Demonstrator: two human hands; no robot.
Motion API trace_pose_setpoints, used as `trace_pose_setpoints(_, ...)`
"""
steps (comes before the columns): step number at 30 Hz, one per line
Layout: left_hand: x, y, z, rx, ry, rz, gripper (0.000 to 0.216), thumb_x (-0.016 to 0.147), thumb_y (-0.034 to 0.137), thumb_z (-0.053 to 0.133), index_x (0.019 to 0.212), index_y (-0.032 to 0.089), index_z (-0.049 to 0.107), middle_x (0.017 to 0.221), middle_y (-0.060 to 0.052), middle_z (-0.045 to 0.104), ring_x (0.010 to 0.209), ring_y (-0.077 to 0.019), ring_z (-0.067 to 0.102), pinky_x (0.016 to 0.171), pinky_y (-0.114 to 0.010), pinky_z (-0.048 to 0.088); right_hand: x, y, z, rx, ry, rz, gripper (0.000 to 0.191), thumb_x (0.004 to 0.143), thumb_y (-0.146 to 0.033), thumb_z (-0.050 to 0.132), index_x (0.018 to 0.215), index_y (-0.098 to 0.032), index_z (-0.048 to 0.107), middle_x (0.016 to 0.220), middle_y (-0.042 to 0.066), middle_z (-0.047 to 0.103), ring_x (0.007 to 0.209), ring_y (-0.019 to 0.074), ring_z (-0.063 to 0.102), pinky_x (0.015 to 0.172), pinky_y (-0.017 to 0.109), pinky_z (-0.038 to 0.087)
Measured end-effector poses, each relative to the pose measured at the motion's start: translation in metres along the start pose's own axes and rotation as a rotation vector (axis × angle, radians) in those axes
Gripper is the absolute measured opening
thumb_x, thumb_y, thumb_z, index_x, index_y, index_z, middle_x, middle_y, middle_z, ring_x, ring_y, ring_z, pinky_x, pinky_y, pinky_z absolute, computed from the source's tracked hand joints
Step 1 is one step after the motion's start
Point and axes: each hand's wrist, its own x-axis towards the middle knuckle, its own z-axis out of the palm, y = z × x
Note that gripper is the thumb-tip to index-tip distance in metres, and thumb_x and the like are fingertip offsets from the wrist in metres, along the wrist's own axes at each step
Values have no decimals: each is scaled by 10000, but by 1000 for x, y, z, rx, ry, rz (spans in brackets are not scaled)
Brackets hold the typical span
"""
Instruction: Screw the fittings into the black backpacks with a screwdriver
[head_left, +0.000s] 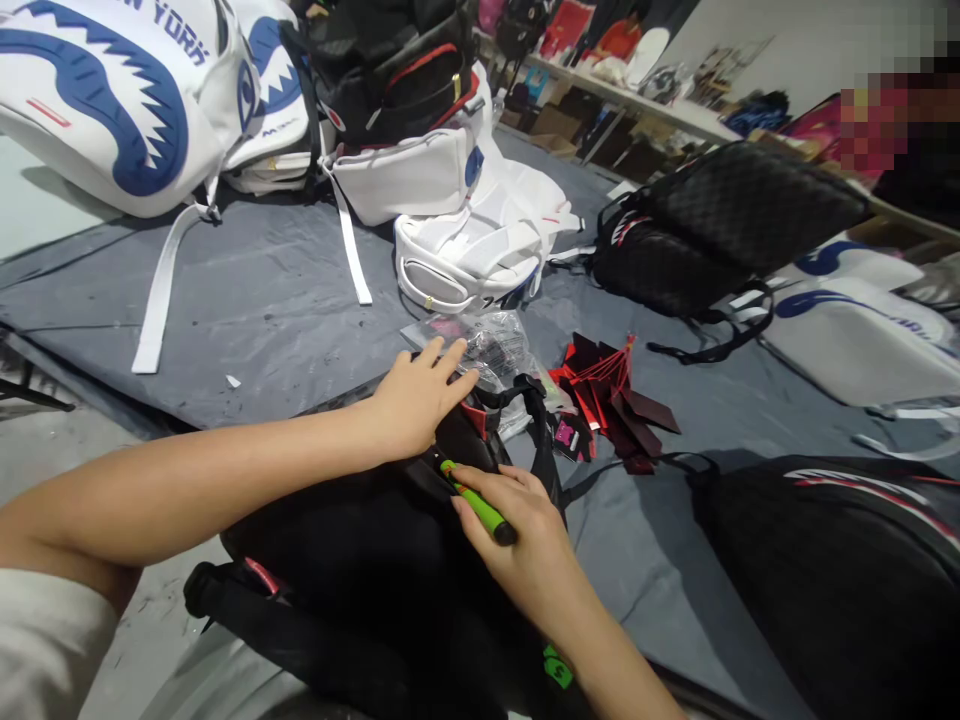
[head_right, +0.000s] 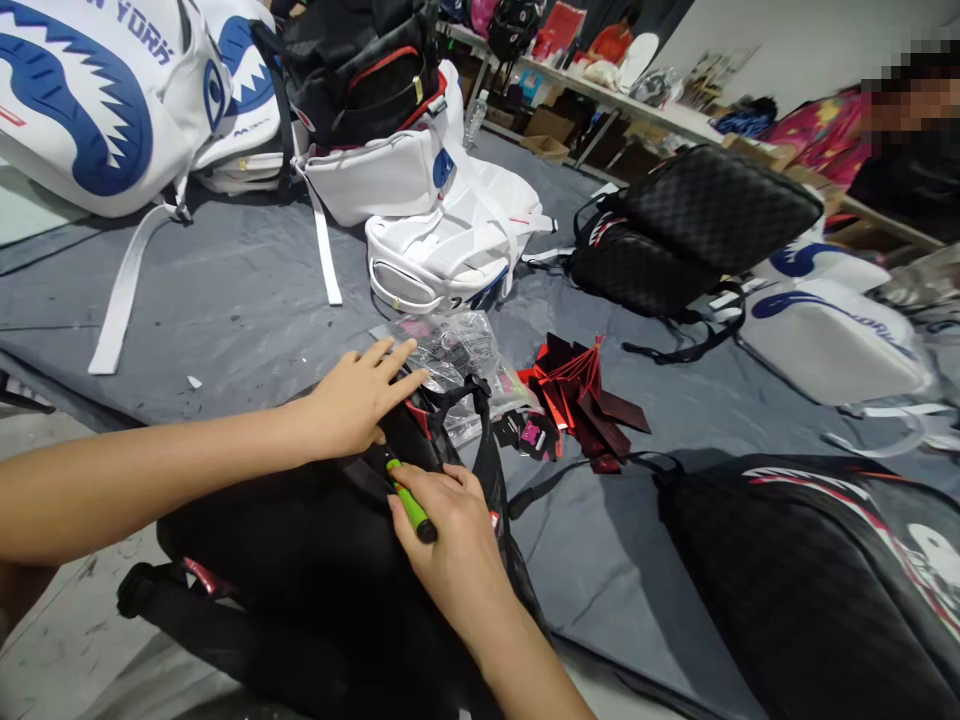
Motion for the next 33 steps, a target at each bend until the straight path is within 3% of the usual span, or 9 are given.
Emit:
trace_pose_setpoints(3,-2,1,-2,-37,-1,-75,1011,746,456,736,1562,248,177,1597,-145,2,1399,-403,190,958,-503,429,2,-1,2,-8,-21,0,235,882,-177,587,1105,-234,633,1055,-6,696,870,136,670,898,357,441)
trace_pose_setpoints(6,-4,2,-4,-51,-16,-89,998,751,436,740,1561,230,195,1593,-156,39,1266,-357,378,884,-440,489,3,-1,3,-5,1,-9,233,878,-170,584,1100,-220,631,1058,1,695,866,134,670,898,358,441)
trace_pose_setpoints(8,-5,3,-4,-50,-10,-96,996,749,444,744,1559,237,203,1593,-152,53,1231,-339,406,872,-430,499,3,-2,4,-22,1,-5,226,872,-162,592,1087,-217,634,1029,-14,699,845,128,665,880,352,441)
trace_pose_setpoints(14,-6,6,1,-51,14,-122,1022,737,428,758,1562,231,188,1595,-137,50,1324,-362,307,906,-455,491,2,-4,6,-2,15,19,223,865,-172,619,1081,-220,643,1006,-43,699,844,110,654,874,326,437)
trace_pose_setpoints(28,-7,7,-3,-62,-21,-162,1003,768,402,735,1570,236,156,1598,-131,23,1360,-380,262,938,-466,482,0,-6,11,5,62,69,208,864,-187,626,1067,-207,664,970,-41,698,819,104,620,797,284,458)
trace_pose_setpoints(31,-6,10,-4,-56,-8,-199,1039,743,402,760,1572,253,151,1590,-150,58,1249,-366,399,873,-435,517,0,-7,13,6,69,60,199,852,-175,631,1046,-201,670,941,-46,700,787,98,620,775,280,464)
trace_pose_setpoints(33,-12,16,-5,-45,16,-223,1058,717,413,782,1569,255,174,1545,-161,198,1093,-314,501,786,-385,542,-4,-10,11,27,73,76,187,850,-178,636,1031,-205,673,915,-54,698,768,92,613,756,267,470)
